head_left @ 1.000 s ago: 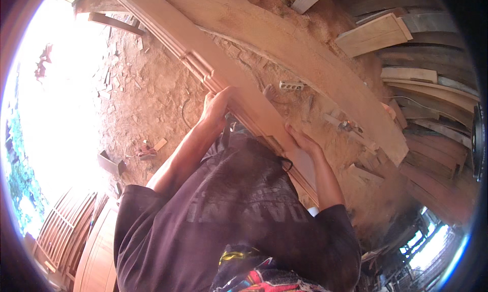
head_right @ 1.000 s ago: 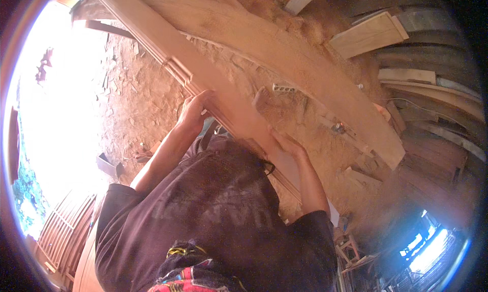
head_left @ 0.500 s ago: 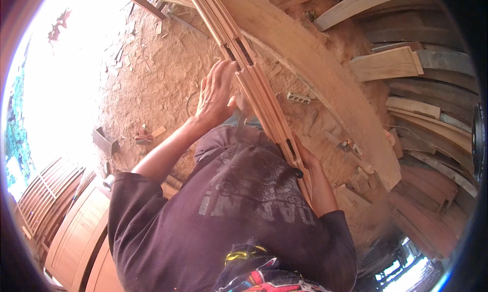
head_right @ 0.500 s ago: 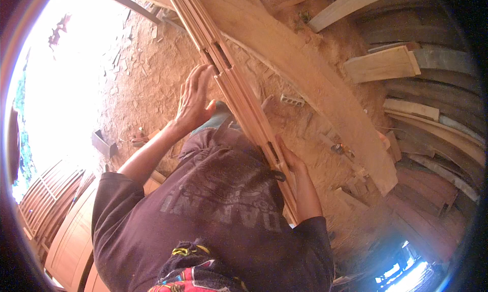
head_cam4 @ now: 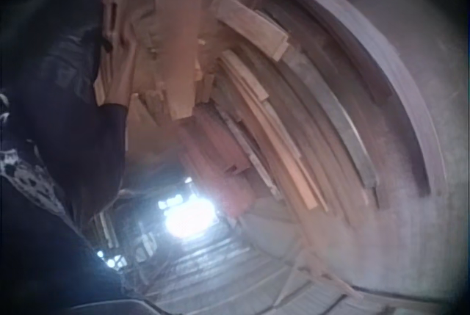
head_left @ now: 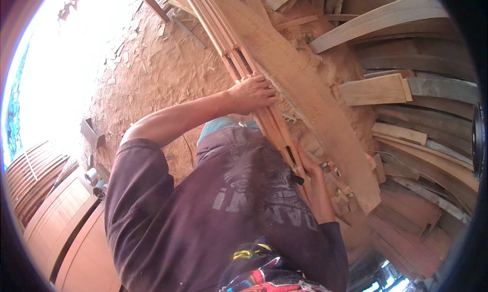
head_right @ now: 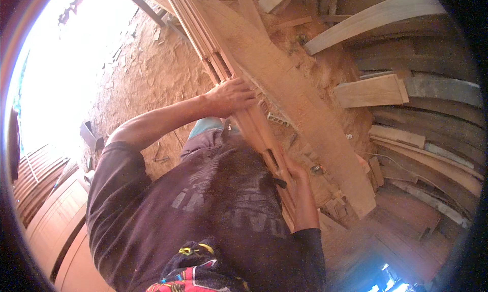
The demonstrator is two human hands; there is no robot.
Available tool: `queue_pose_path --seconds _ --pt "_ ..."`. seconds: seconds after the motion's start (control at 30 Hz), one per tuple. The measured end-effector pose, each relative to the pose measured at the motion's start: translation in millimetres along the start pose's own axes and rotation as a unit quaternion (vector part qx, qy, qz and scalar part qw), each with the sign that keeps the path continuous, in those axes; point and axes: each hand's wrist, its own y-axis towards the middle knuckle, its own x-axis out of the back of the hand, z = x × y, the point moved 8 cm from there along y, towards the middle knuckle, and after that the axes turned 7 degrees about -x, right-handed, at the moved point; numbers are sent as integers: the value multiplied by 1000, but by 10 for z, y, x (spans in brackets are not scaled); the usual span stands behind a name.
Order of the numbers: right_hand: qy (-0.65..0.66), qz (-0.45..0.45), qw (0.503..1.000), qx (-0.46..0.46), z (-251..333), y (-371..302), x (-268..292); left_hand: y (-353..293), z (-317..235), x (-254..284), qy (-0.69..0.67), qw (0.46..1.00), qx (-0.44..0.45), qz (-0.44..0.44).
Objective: The person uses a chisel and mallet to carve a groove into a wooden plank, then inspects and repositions the plank. They later use a hand saw to cut a piece of wood and continue chiseling another plank.
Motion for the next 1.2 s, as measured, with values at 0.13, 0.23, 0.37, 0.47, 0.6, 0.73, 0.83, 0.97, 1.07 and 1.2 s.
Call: queue_pose_path --seconds 0.13,0.23,0.37,0.47,0.6,0.73,0.83,0.97,1.07,1.2 --pt "-23 -50 998 -25 -64 -160 688 293 1 134 -18 999 3 -43" --pt "-80 -72 989 101 193 -438 1194 718 10 66 9 999 31 2" --pt "-196 -185 959 86 307 -967 1833 1198 114 -30 1 999 47 16" --pt "-180 -204 959 83 343 -1214 1934 1547 361 -153 -34 998 51 28" --pt "-284 -313 883 202 578 -1309 1742 1655 402 -200 22 1000 16 1" --pt "-332 -380 821 269 699 -1262 1554 1554 372 -256 -17 998 16 58" --pt "-330 -382 830 236 701 -1151 1588 1431 477 -17 59 998 -1 -28" --pt "-283 -320 895 129 534 -1003 1682 1254 898 -49 24 996 55 65" --pt "-301 -344 869 191 552 -1083 1694 1209 933 -49 -21 994 76 80" --pt "-301 -349 852 248 469 -1192 1714 1245 726 1 -27 992 90 87"
